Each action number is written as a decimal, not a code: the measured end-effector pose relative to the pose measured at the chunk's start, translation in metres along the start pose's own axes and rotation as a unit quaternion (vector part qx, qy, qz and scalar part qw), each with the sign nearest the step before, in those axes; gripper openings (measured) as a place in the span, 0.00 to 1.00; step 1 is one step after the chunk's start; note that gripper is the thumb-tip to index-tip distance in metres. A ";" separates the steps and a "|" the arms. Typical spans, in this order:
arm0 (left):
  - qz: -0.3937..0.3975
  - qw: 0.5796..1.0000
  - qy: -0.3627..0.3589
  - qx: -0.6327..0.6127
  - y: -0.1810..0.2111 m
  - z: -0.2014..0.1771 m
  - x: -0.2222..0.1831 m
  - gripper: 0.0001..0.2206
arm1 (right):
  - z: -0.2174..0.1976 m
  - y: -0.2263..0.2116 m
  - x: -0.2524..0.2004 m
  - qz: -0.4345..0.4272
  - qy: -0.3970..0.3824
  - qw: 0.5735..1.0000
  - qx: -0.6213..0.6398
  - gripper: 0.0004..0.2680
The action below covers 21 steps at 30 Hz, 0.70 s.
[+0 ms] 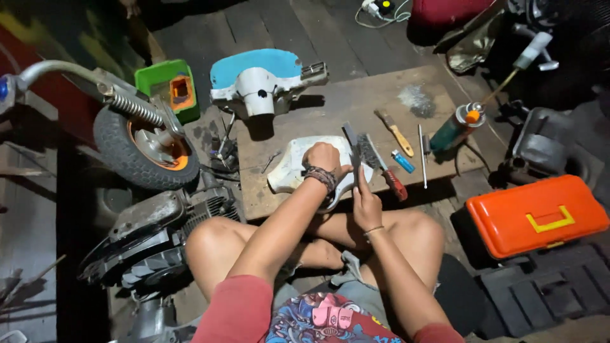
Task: The person sits cross-legged on the floor and uses a metal file to smooth the edges of a white motorcycle part. They hold the part with one hand and file with the other, occasionally repositioning the part to access different edges.
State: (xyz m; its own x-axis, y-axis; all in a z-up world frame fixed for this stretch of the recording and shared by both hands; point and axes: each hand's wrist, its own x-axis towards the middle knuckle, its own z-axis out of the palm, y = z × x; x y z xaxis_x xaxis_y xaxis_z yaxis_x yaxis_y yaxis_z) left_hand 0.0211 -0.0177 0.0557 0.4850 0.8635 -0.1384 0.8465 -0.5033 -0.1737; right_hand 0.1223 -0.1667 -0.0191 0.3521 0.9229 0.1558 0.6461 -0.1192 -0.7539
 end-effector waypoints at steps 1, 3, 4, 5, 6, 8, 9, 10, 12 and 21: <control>0.001 1.000 0.004 0.001 0.002 -0.004 0.004 0.36 | -0.002 0.001 0.006 -0.002 0.004 1.000 0.000 0.23; -0.020 1.000 0.012 0.008 0.007 0.000 0.001 0.36 | -0.001 0.006 0.003 0.004 -0.008 1.000 0.004 0.23; -0.016 1.000 0.013 0.010 0.007 -0.003 -0.001 0.36 | -0.001 0.010 -0.005 0.007 -0.004 1.000 0.004 0.23; -0.013 1.000 0.005 0.010 0.007 -0.006 -0.003 0.36 | -0.002 0.012 -0.013 0.018 -0.010 1.000 0.010 0.23; -0.010 1.000 0.001 0.009 0.008 -0.011 -0.004 0.36 | -0.003 0.016 -0.019 0.027 -0.014 0.999 0.014 0.23; -0.008 1.000 0.000 0.013 0.007 -0.009 -0.001 0.36 | 0.001 0.024 -0.031 0.032 -0.012 0.999 0.018 0.23; -0.009 1.000 -0.005 0.015 0.006 -0.008 0.000 0.37 | 0.003 0.028 -0.038 0.036 -0.015 0.999 0.023 0.24; -0.007 1.000 -0.004 0.017 0.007 -0.011 0.000 0.37 | 0.000 0.028 -0.034 0.037 -0.013 0.999 0.024 0.24; -0.006 1.000 -0.001 0.024 0.007 -0.014 -0.004 0.36 | -0.004 0.027 -0.032 0.023 -0.021 0.999 0.021 0.23; -0.021 0.999 0.009 0.036 0.012 -0.010 -0.002 0.34 | -0.016 0.003 -0.010 0.041 -0.029 0.999 -0.006 0.24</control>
State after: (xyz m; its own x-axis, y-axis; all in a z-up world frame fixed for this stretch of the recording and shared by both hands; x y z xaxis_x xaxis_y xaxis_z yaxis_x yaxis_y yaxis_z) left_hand 0.0322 -0.0247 0.0633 0.4538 0.8841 -0.1117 0.8484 -0.4670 -0.2494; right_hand 0.1315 -0.1818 -0.0127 0.3639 0.9297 0.0564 0.6255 -0.1990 -0.7544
